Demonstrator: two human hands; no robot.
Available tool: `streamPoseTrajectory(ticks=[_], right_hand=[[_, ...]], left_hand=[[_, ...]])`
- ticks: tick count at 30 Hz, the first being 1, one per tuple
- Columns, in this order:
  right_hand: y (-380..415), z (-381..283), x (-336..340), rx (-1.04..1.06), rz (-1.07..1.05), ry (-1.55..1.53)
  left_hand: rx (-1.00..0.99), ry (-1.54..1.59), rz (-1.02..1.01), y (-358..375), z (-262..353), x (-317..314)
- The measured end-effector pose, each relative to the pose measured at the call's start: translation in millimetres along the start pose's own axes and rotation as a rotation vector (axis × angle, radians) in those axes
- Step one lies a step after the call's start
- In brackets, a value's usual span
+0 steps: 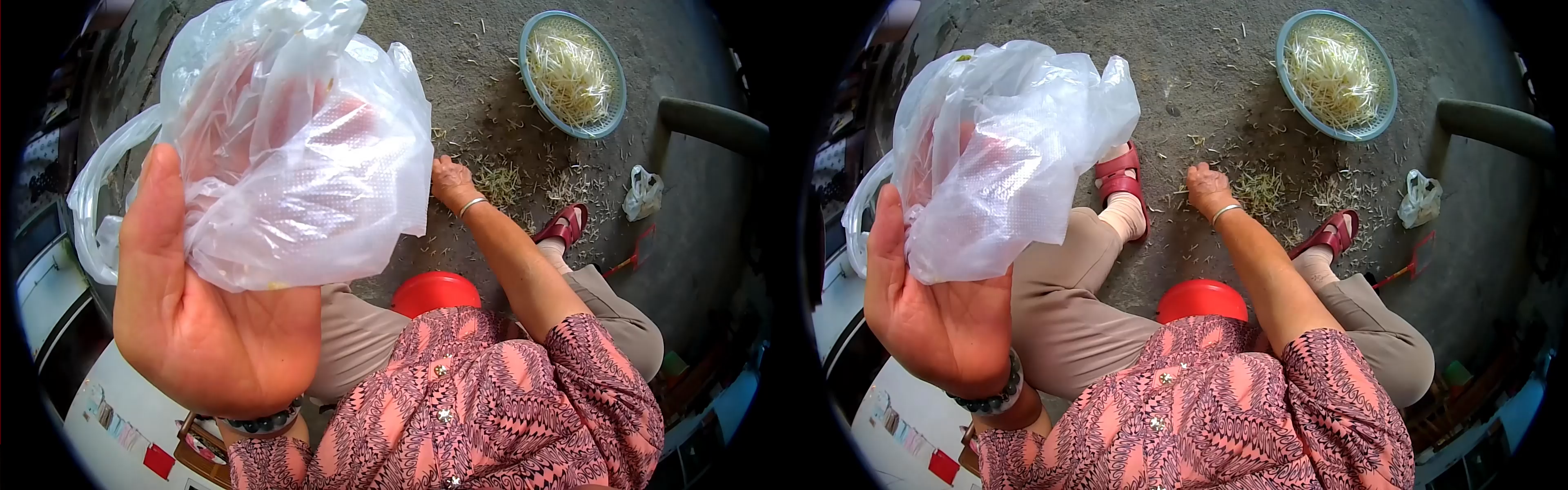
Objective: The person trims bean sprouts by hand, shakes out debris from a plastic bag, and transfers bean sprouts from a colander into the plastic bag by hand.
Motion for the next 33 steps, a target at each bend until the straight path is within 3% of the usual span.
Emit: streamPoseTrajectory(ticks=[4, 8, 15, 22, 30, 33], right_hand=[[1.3, 1.0, 1.1, -0.032, 0.035, -0.095], [19.7, 25.4, 20.0, -0.206, 0.044, -0.380], [18.8, 29.6, 25.0, -0.200, 0.078, -0.210], [-0.3, 6.6, -8.0, 0.067, -0.051, 0.071], [11.5, 24.3, 21.9, -0.089, 0.046, -0.102], [13.7, 16.9, 15.4, 0.023, 0.070, -0.045]], left_hand=[[0.026, 0.055, -0.042, -2.0, -0.7, -5.2], [0.015, 0.027, -0.024, -0.2, -0.8, -1.1], [0.006, 0.077, -0.059, 4.4, -4.4, -9.8], [-0.026, 0.045, -0.010, -0.9, -1.0, -3.7], [-0.072, 0.033, 0.008, -0.7, 0.1, -1.9], [-0.073, 0.000, 0.033, 1.0, -0.2, 1.0]])
Point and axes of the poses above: each hand's wrist, its own y-axis away from the middle knuckle, its own x-axis out of the back of the hand, z = x × y, the point moved 8 cm from there along -y, towards the middle knuckle, and after that the axes turned 10 degrees about -y, right-handed, at the moved point
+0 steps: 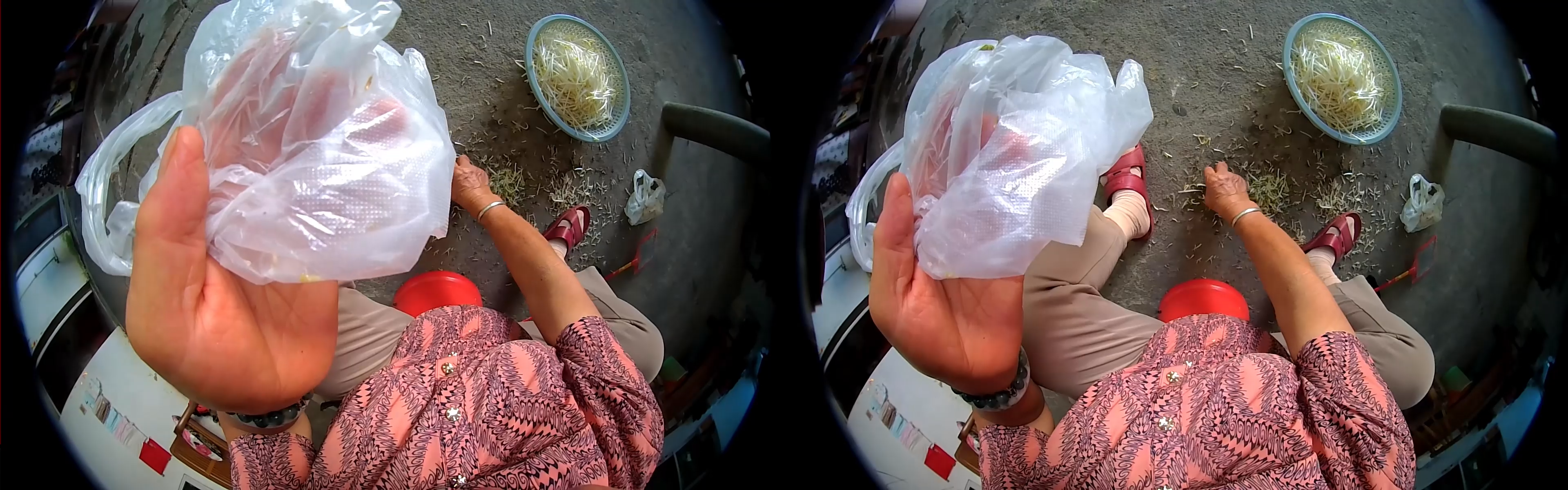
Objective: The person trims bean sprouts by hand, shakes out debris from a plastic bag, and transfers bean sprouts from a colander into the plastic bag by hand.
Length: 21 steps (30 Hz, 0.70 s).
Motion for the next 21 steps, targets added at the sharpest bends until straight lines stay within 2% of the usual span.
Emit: streamPoseTrajectory(ticks=[3, 6, 8, 9, 12, 14, 15, 18, 19, 21], right_hand=[[-5.9, -5.0, -23.0, 0.186, 0.005, 0.093], [-2.7, -17.5, -25.3, 0.179, -0.073, 0.186], [0.1, -30.1, -21.4, 0.205, -0.179, 0.292], [0.4, -31.7, -17.7, 0.178, -0.175, 0.269], [3.2, -30.4, -4.3, 0.101, -0.094, 0.135], [10.0, -24.4, 1.7, 0.070, 0.037, 0.003], [15.4, -18.6, 2.0, 0.011, 0.016, -0.063], [44.0, 13.3, -23.4, -0.325, -0.264, -0.961], [57.2, 9.4, -14.4, -0.409, -0.311, -1.247], [65.4, 15.5, -13.8, -0.455, -0.324, -1.559]], left_hand=[[0.020, 0.044, -0.022, 1.2, -1.4, -3.2], [0.017, -0.067, 0.010, 1.8, -1.8, -0.6], [0.065, -0.025, -0.092, 0.2, -2.9, -6.8], [0.086, -0.007, -0.141, 0.2, -4.0, -11.7], [0.052, -0.030, 0.013, 0.8, -3.8, -12.2], [0.059, -0.023, -0.081, 0.5, -3.9, -9.3], [0.059, -0.017, -0.127, -0.1, -3.9, -11.5], [0.070, -0.032, -0.028, 2.8, -4.2, -11.0], [0.074, -0.021, -0.073, 2.9, -4.8, -13.1], [0.083, -0.002, -0.164, 2.8, -7.8, -15.1]])
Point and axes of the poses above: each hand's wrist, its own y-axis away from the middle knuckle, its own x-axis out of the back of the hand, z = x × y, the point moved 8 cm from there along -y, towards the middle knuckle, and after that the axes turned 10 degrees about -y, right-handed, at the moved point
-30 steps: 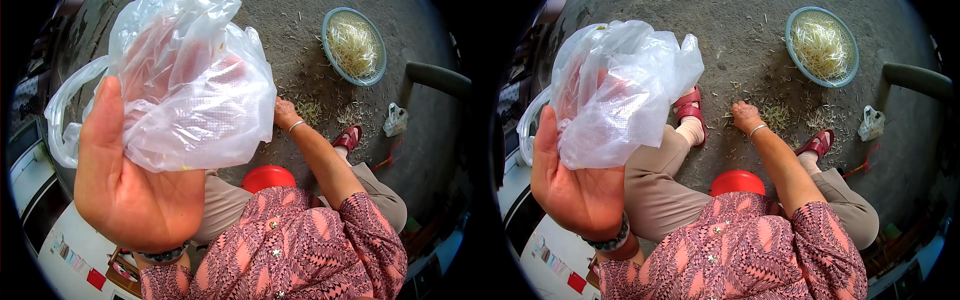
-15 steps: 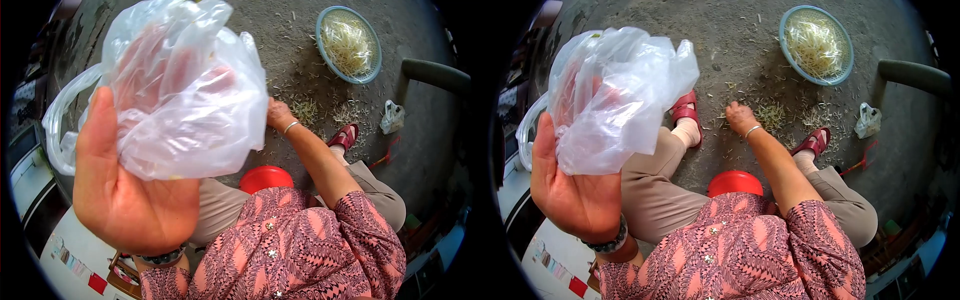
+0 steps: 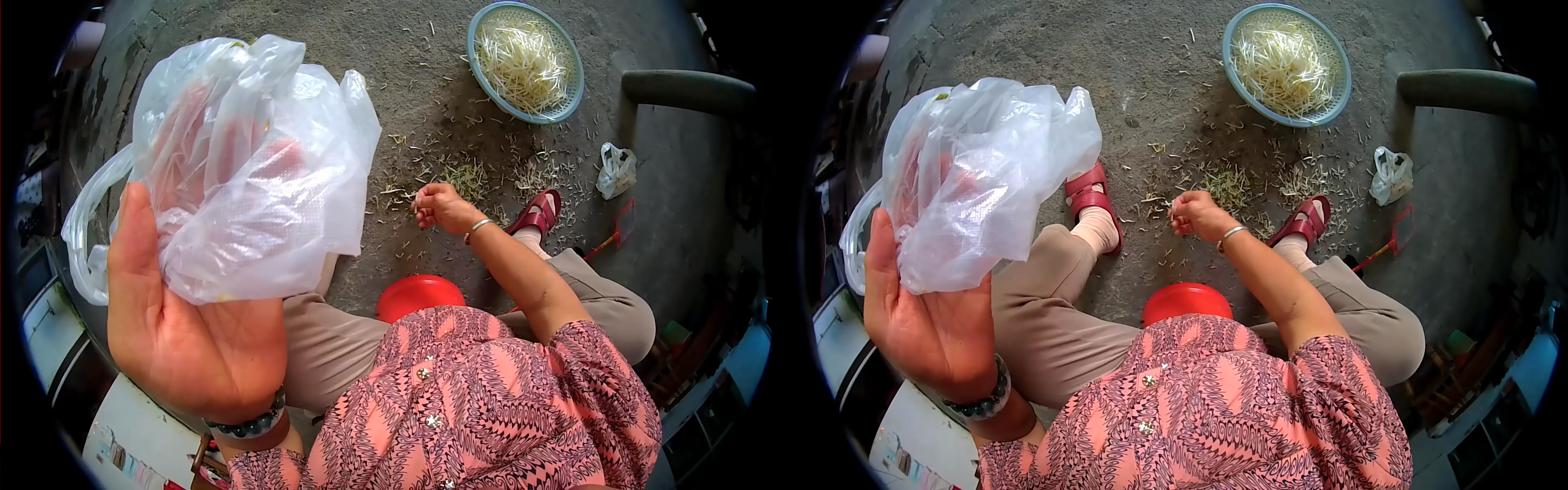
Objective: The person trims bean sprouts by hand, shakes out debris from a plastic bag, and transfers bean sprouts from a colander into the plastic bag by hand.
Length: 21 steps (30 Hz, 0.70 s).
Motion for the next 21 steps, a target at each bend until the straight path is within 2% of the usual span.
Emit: streamPoseTrajectory(ticks=[2, 3, 6, 9, 10, 13, 14, 18, 21], right_hand=[[6.5, -0.5, 4.7, 0.000, -0.033, -0.211], [10.9, -3.5, 3.8, 0.000, -0.047, -0.243], [23.6, -11.3, 4.4, 0.004, -0.087, -0.313], [35.0, -22.6, 0.3, 0.037, -0.153, -0.366], [38.8, -27.8, -2.3, 0.060, -0.170, -0.364], [55.2, -45.9, -16.0, 0.121, -0.202, -0.347], [62.1, -52.2, -21.3, 0.136, -0.200, -0.334], [80.0, -64.0, -26.5, 0.186, -0.251, -0.276], [104.1, -74.8, -28.8, 0.226, -0.212, -0.265]], left_hand=[[-0.023, 0.014, 0.028, -0.6, -1.4, 0.1], [-0.036, 0.021, 0.039, -0.9, -2.0, 0.0], [0.010, 0.115, -0.114, -2.4, -6.8, -4.9], [0.002, 0.070, -0.116, -5.2, -10.8, -11.9], [-0.017, 0.058, -0.096, -5.1, -11.8, -14.3], [-0.004, 0.008, -0.199, -4.6, -18.8, -27.5], [-0.041, -0.020, -0.120, -5.4, -20.5, -29.6], [-0.074, -0.089, -0.192, -7.1, -28.3, -40.5], [-0.092, -0.163, -0.228, -9.8, -34.3, -43.0]])
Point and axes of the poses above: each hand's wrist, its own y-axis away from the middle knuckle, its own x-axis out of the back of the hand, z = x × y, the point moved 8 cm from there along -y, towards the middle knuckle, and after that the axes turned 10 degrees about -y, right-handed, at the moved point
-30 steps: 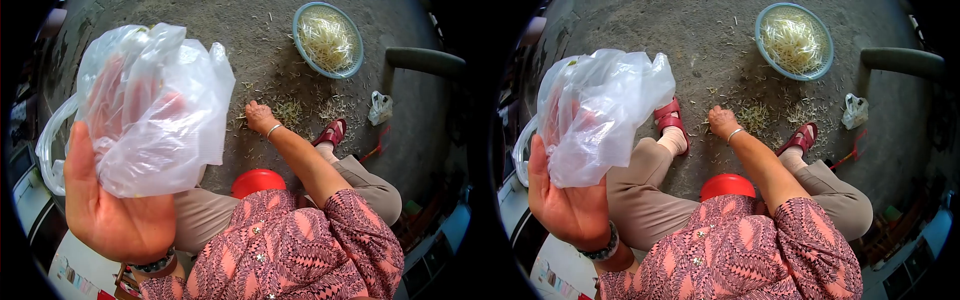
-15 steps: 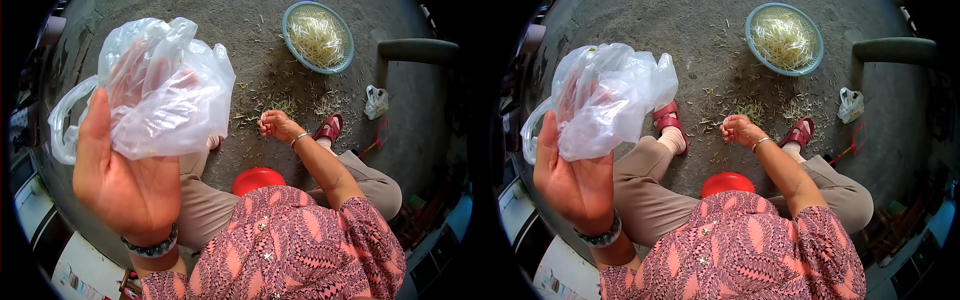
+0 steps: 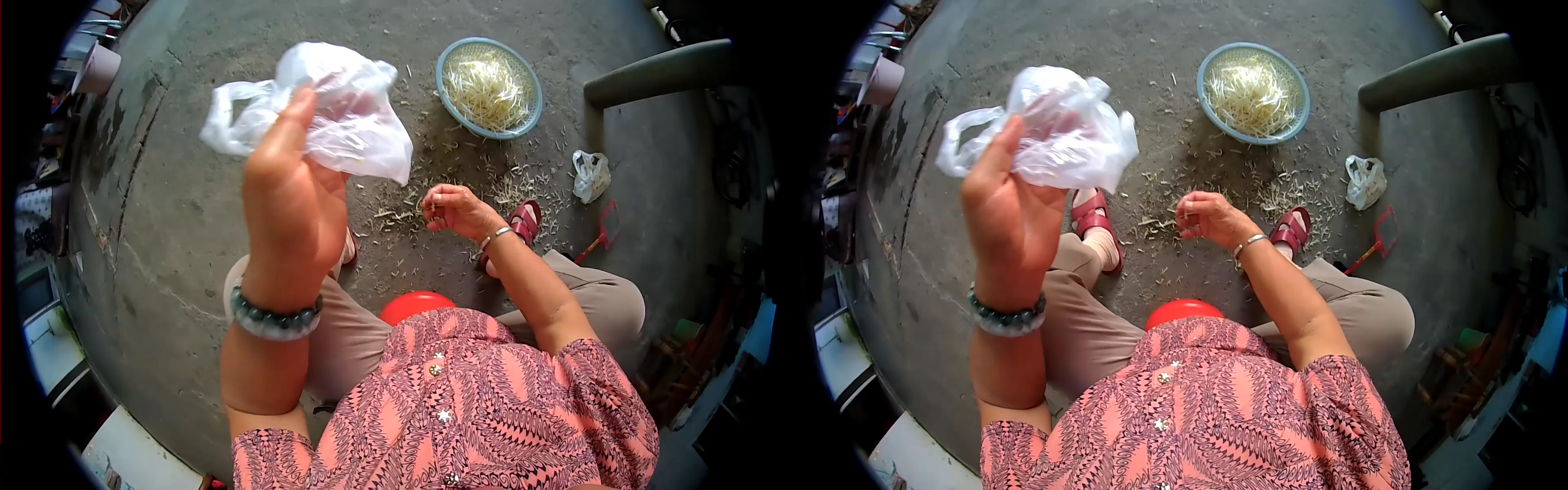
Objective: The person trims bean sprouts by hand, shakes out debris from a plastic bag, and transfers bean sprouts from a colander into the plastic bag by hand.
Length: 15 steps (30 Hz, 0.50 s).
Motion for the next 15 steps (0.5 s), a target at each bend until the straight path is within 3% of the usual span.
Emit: streamPoseTrajectory(ticks=[1, 4, 7, 8, 10, 13, 15], right_hand=[[7.7, -4.8, -2.1, 0.030, 0.044, -0.018], [14.2, -14.3, 16.4, 0.136, 0.290, 1.749], [26.7, -35.4, 27.1, 0.359, 0.279, 1.002], [33.3, -34.9, 26.5, 0.314, 0.180, 0.627], [53.0, -59.2, 8.8, 0.524, 0.384, 1.603], [76.6, -56.1, 13.8, 0.369, 0.333, 0.687], [90.6, -62.9, 5.1, 0.649, 0.424, 1.301]], left_hand=[[0.007, -0.012, -0.030, -1.2, -2.6, -3.2], [-0.004, -0.200, -0.155, 0.7, -10.1, -17.1], [0.026, -0.397, -0.284, 6.2, -18.2, -20.6], [0.033, -0.391, -0.306, 6.9, -21.8, -18.7], [0.049, -0.378, -0.354, 9.1, -25.9, -20.7], [0.063, -0.234, -0.352, 12.4, -20.9, -23.3], [0.075, -0.101, -0.329, 18.4, -14.5, -28.7]])
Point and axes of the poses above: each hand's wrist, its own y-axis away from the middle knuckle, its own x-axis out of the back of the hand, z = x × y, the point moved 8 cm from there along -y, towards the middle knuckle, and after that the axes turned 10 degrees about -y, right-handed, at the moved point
